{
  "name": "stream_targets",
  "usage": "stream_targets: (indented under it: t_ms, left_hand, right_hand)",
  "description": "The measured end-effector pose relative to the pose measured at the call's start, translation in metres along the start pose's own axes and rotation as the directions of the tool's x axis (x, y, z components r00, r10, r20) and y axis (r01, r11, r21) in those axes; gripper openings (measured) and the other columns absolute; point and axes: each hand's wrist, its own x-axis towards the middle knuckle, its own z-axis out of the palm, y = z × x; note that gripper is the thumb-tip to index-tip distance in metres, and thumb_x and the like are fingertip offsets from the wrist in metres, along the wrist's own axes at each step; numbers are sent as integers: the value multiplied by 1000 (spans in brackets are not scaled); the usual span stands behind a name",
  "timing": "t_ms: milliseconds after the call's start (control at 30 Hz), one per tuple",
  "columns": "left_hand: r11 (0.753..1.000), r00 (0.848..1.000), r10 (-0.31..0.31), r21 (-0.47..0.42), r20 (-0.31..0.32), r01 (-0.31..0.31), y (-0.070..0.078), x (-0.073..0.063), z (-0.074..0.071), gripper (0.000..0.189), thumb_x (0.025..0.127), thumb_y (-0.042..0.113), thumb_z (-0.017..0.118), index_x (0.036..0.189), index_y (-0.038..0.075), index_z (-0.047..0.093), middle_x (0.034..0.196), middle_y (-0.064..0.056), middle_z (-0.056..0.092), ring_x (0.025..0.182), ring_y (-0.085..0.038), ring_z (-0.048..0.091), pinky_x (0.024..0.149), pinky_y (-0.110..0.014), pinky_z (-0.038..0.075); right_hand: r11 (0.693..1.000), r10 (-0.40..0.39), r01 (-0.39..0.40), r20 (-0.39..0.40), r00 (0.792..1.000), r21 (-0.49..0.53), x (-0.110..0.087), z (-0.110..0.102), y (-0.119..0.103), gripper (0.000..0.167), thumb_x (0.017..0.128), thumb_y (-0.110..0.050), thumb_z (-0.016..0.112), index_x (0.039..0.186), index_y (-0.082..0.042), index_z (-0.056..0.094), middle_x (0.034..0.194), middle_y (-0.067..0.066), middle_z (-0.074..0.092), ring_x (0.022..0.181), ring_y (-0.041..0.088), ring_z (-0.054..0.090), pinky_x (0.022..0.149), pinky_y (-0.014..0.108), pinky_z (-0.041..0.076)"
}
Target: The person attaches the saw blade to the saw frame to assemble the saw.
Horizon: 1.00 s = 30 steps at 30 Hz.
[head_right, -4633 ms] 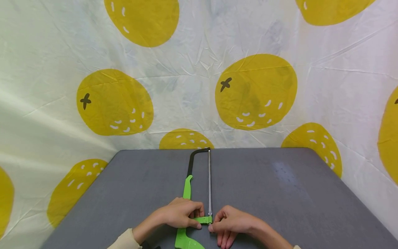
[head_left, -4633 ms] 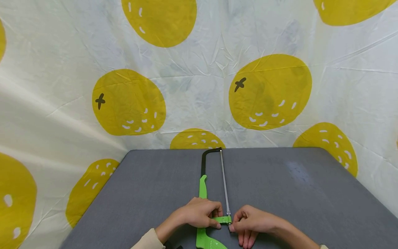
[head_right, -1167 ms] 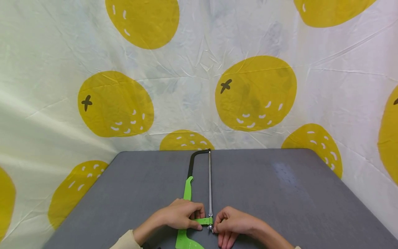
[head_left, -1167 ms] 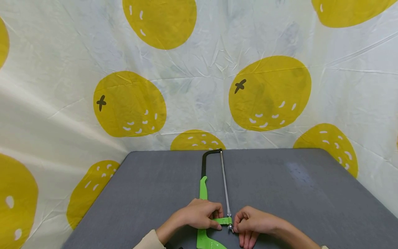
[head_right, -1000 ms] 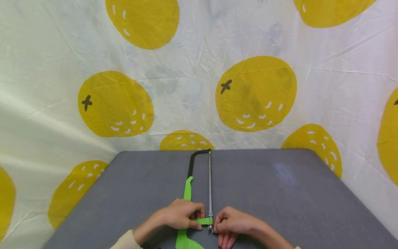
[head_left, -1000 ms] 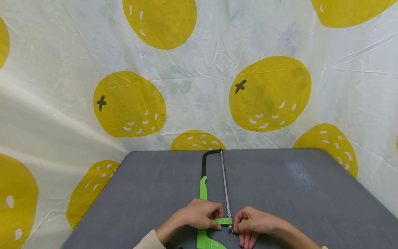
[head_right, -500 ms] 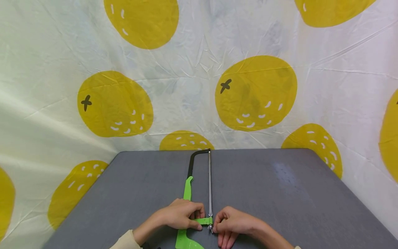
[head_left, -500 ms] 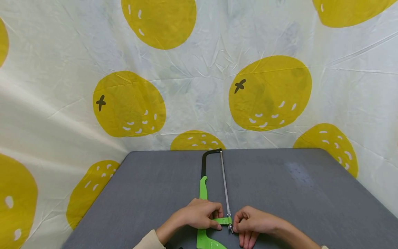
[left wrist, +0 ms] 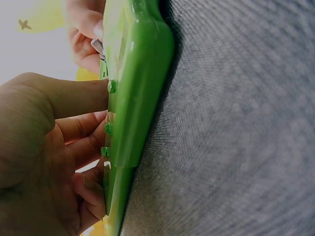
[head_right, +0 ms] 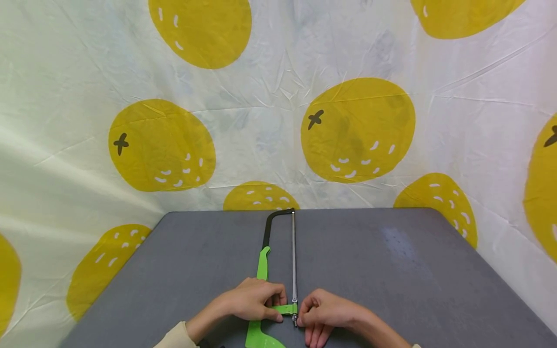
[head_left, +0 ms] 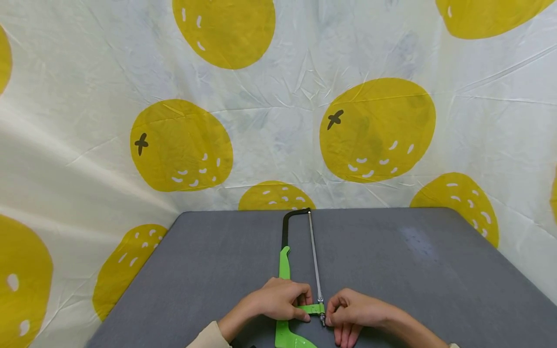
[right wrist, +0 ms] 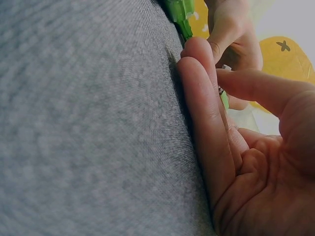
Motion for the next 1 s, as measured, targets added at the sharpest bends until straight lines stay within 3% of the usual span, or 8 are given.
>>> stream_targets:
  t_ms: [300, 1000]
  left_hand:
    - [1000, 1000, 15, -8, -3, -15, -1, 0, -1, 18, 92, 45, 76, 99, 34, 64, 81, 25, 60, 69, 10, 53, 67, -17, 40]
    - [1000, 1000, -4, 2, 2, 4, 1, -1, -3, 18, 92, 46, 76, 100, 34, 64, 81, 24, 60, 68, 10, 52, 67, -18, 40]
  right_hand:
    - [1000, 11, -11, 24, 1000, 15, -1, -1, -3, 19, 99, -12, 63, 105, 5, 69, 70, -3, 73, 56, -2, 68, 52, 19, 55]
    - [1000, 27, -27, 0, 1000, 2, -1, 2, -8, 23, 102, -19, 61, 98, 1, 70, 69, -2, 72, 54, -2, 67, 50, 19, 54]
